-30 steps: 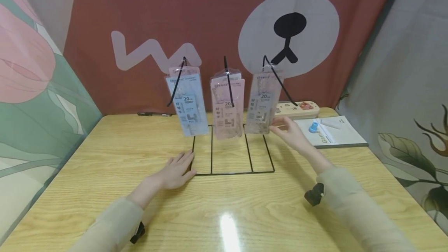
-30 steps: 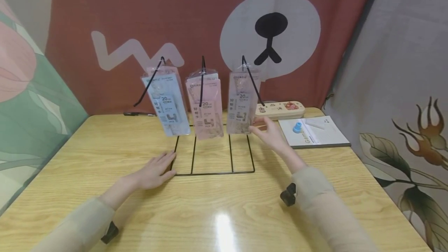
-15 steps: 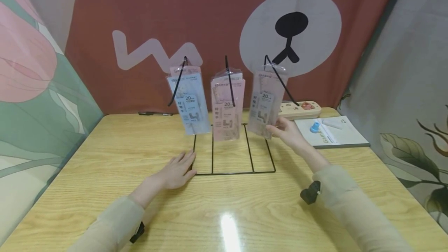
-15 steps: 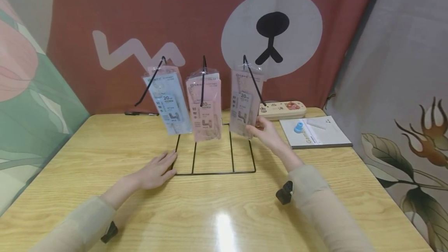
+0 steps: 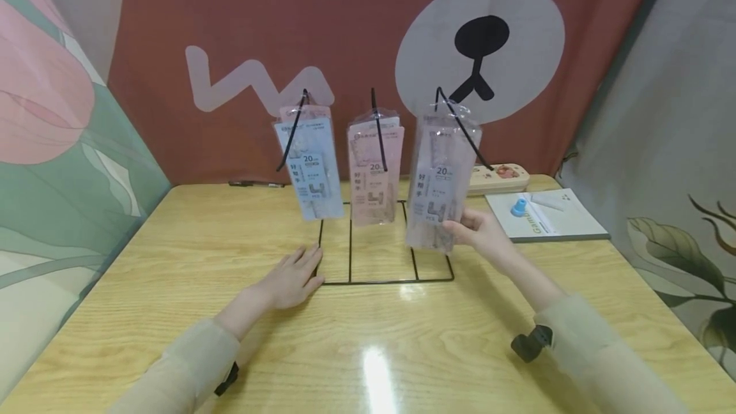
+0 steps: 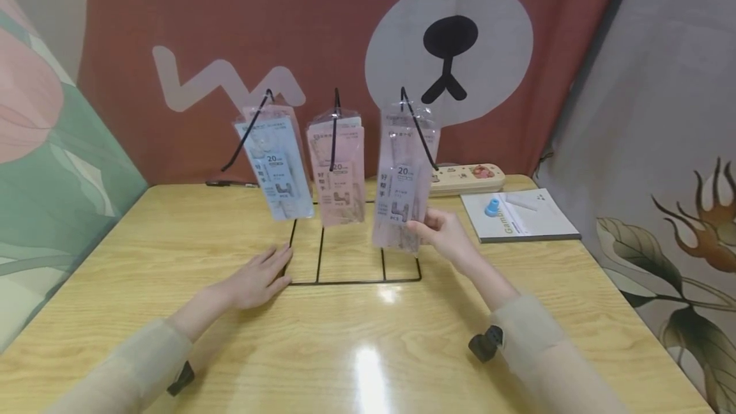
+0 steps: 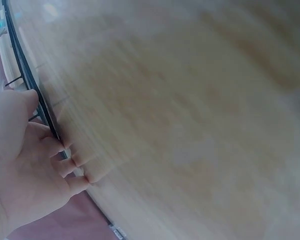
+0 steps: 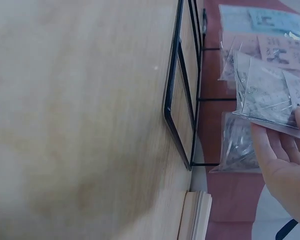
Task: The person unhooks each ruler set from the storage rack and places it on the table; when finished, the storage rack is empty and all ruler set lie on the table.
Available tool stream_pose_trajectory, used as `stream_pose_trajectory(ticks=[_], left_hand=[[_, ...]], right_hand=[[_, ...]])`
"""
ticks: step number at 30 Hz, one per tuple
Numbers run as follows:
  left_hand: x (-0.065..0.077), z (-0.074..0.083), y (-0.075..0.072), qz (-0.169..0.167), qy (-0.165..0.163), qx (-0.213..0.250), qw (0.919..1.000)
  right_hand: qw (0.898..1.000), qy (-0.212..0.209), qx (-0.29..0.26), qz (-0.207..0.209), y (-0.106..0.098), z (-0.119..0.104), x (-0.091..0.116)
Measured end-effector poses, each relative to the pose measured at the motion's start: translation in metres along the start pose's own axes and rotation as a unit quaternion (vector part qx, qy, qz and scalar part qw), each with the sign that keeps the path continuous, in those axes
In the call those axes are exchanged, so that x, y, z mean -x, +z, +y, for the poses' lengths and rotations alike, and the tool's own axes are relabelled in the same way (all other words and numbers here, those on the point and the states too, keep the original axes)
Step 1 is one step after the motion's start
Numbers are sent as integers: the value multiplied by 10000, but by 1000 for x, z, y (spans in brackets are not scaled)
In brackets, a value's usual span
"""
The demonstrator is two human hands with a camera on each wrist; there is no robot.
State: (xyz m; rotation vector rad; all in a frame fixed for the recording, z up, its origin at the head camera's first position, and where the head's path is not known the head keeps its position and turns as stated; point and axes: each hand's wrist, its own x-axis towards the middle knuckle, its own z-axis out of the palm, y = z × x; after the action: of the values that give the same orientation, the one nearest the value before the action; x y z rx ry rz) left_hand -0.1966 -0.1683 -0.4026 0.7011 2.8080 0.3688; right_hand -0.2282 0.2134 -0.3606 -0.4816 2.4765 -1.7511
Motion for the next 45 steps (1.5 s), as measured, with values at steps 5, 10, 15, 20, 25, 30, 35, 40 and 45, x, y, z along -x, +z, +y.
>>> stream_pose_trajectory(ticks=[5, 10, 15, 20, 25, 30, 35, 40, 45], left_hand=[[-1, 0, -1, -36, 21, -61, 10000], [-2, 1, -4, -64, 46, -84, 9999], [-2, 0, -5, -83, 54, -93, 9999], [-2, 0, -5, -82, 14, -128, 9999], [-2, 0, -5, -16, 78, -130, 9999], [-2, 0, -5, 35, 105, -143, 9998], [-1, 0, -6, 61, 100, -144, 9998], [0, 0, -6, 30, 86, -152, 9998], [-1, -1, -5, 19, 82, -184, 9998]], right_hand=[[9999, 102, 82, -38, -1, -8, 25], [9990, 246, 353, -120, -4, -12, 51], [9978, 205, 537, -327, -9, -15, 76], [9977, -40, 560, -382, -14, -15, 99], [9951, -545, 670, -472, -23, -16, 117], [9942, -549, 864, -334, -47, -17, 133], [9858, 252, 1558, 567, -76, -15, 140], [9668, 942, 2060, 1187, -93, -13, 138], [9516, 1096, 2511, 1393, -93, -5, 126]])
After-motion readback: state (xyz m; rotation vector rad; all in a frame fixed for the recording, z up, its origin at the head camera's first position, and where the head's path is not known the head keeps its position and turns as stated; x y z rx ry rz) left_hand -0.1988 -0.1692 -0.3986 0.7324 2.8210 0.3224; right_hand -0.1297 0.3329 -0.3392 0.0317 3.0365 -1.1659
